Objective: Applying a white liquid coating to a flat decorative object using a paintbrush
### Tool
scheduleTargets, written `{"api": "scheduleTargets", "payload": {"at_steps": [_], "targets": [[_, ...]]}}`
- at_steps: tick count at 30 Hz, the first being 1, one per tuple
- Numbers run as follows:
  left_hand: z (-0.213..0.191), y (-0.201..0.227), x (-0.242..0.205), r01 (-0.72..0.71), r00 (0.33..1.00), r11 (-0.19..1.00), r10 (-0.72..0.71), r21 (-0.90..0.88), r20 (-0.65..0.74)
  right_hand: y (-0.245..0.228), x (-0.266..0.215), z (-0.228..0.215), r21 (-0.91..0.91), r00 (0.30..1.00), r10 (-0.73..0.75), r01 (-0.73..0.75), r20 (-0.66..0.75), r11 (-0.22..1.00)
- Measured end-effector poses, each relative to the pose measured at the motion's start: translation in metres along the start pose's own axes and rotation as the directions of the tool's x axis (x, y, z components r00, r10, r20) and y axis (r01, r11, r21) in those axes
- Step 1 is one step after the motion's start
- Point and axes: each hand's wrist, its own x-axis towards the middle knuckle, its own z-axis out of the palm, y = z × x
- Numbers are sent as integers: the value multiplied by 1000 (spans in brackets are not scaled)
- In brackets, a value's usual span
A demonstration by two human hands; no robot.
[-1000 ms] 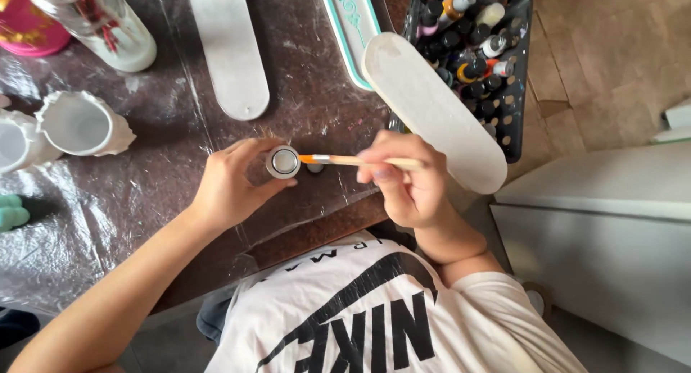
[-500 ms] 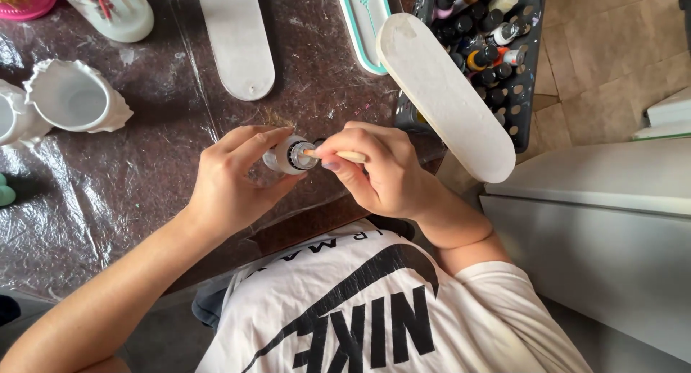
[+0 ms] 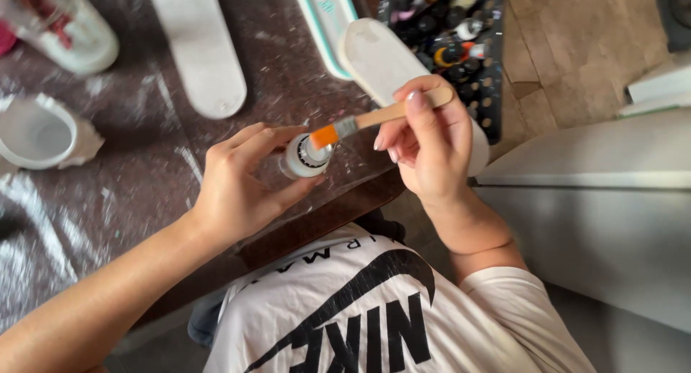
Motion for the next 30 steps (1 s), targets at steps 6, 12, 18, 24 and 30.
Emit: {"api": "scheduleTargets", "payload": {"at_steps": [6,12,18,24,30], "targets": [[22,19,56,-122,985,991,128,-60,112,-34,26,-38,181,988,110,-89,-109,979],[28,-1,67,-136,976,991,134,0,173,-50,65,-81,33,997,-8,11,-77,999],[-2,-32,8,-24,986,988,-2,151,170,-18,101,-96,-259,938,-122,212,324,943],[-13,-46,-28,62,998,973,-62,222,-8,16,122,-99,-269,667,-347,640,659,720],[-13,-55,-34,87,995,980,-76,180,-64,7,112,-96,-363,628,-309,709,714,604]]}}
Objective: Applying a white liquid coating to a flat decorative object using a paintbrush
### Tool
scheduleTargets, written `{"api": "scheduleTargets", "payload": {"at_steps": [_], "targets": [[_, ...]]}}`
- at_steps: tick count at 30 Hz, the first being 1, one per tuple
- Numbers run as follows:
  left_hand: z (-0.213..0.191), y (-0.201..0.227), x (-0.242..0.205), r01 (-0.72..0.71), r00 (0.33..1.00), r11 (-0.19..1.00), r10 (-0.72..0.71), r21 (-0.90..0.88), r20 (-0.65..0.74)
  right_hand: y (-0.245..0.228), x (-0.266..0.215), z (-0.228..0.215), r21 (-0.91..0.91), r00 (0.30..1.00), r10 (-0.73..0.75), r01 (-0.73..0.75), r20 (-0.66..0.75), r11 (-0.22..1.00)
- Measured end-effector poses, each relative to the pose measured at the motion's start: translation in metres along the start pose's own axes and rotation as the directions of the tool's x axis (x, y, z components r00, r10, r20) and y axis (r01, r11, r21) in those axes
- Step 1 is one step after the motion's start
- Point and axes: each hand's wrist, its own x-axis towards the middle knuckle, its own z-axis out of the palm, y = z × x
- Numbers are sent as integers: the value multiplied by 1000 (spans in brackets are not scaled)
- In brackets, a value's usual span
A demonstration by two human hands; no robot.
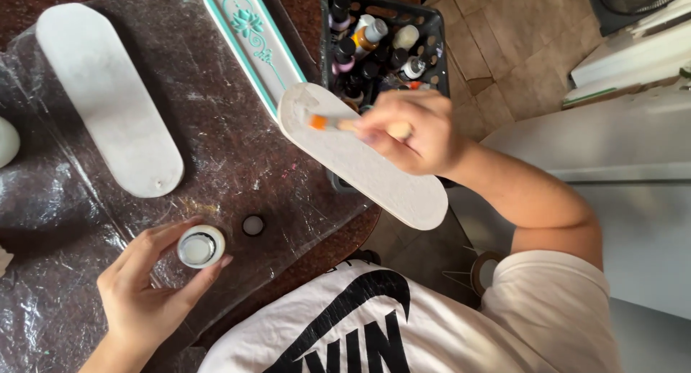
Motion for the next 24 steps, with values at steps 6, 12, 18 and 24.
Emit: {"api": "scheduleTargets", "payload": {"at_steps": [6,12,18,24], "targets": [[3,-7,-8,-13,998,999,16,-52,65,-3,16,0,9,996,-19,20,-90,1000],[2,9,-4,70,994,997,-68,-17,85,-6,13,1,-65,999,-24,23,-23,998],[4,9,-2,48,997,997,-44,-64,58,6,9,1,-51,994,-77,73,-80,996],[1,9,1,27,999,998,-24,-64,44,-7,19,8,-80,998,-57,56,-7,995]]}}
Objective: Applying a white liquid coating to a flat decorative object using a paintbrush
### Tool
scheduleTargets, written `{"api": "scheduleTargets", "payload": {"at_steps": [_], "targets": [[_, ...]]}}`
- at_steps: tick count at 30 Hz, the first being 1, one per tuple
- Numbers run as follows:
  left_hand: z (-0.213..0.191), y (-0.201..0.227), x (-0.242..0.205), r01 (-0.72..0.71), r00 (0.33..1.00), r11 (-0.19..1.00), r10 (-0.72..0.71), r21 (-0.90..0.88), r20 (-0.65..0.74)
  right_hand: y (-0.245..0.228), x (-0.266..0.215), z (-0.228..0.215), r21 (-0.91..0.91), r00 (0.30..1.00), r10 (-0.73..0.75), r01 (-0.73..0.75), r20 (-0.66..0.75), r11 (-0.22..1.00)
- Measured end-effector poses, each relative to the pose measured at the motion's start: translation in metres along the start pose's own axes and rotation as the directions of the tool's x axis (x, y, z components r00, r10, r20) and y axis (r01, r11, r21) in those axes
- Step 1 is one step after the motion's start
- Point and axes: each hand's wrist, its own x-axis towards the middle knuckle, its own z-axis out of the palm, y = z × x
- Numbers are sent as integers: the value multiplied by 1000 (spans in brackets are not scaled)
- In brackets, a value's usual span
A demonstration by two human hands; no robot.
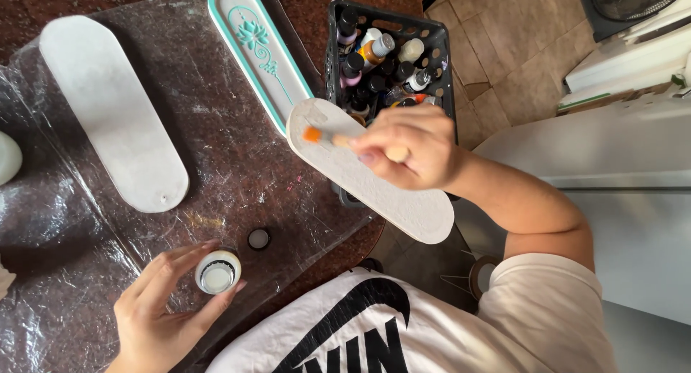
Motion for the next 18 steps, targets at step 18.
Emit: {"api": "scheduleTargets", "payload": {"at_steps": [18], "targets": [[3,-11,-7,-33,999,999,33,7,8,-14,-2,-2,58,999,42,-44,34,997]]}}
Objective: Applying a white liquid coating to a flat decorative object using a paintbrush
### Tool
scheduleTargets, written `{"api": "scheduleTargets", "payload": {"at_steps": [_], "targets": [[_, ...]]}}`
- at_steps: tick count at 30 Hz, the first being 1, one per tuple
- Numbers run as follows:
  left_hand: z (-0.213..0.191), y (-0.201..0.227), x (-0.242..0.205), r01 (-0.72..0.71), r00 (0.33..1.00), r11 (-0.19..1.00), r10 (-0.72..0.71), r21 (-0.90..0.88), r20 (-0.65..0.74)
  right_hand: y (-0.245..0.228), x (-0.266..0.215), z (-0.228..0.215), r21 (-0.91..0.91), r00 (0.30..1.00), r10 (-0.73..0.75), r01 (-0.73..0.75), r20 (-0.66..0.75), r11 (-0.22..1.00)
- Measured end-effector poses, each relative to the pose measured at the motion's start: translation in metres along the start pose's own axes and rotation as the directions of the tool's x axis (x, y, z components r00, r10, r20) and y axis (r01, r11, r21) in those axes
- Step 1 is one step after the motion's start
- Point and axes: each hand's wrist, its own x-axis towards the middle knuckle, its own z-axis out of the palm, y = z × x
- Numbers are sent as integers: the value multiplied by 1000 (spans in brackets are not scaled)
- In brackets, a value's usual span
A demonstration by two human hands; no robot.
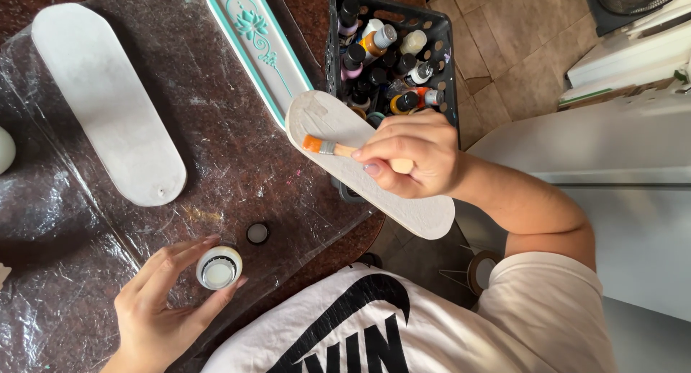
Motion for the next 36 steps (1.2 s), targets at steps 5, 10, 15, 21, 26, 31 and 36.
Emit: {"api": "scheduleTargets", "payload": {"at_steps": [5,10,15,21,26,31,36], "targets": [[0,1,0,-8,1000,1000,8,-7,-11,-3,-6,-5,-15,1000,-7,7,-2,1000],[0,1,-1,3,1000,1000,-3,-12,-9,-10,-13,-13,-3,1000,6,-6,-1,1000],[0,1,-1,0,1000,1000,-1,-22,-14,-20,-11,-24,-33,1000,16,-16,-18,999],[-1,3,1,-14,1000,1000,14,1,-5,8,-4,-15,-9,997,3,-4,-82,1000],[-2,3,2,-12,1000,1000,12,-7,-28,14,11,-2,9,1000,6,-6,-20,1000],[-1,2,2,-20,1000,1000,20,-13,-9,14,-7,-5,-2,999,-32,32,-7,999],[-1,2,1,-19,1000,999,19,-27,-13,0,-6,-28,75,1000,1,-1,-2,997]]}}
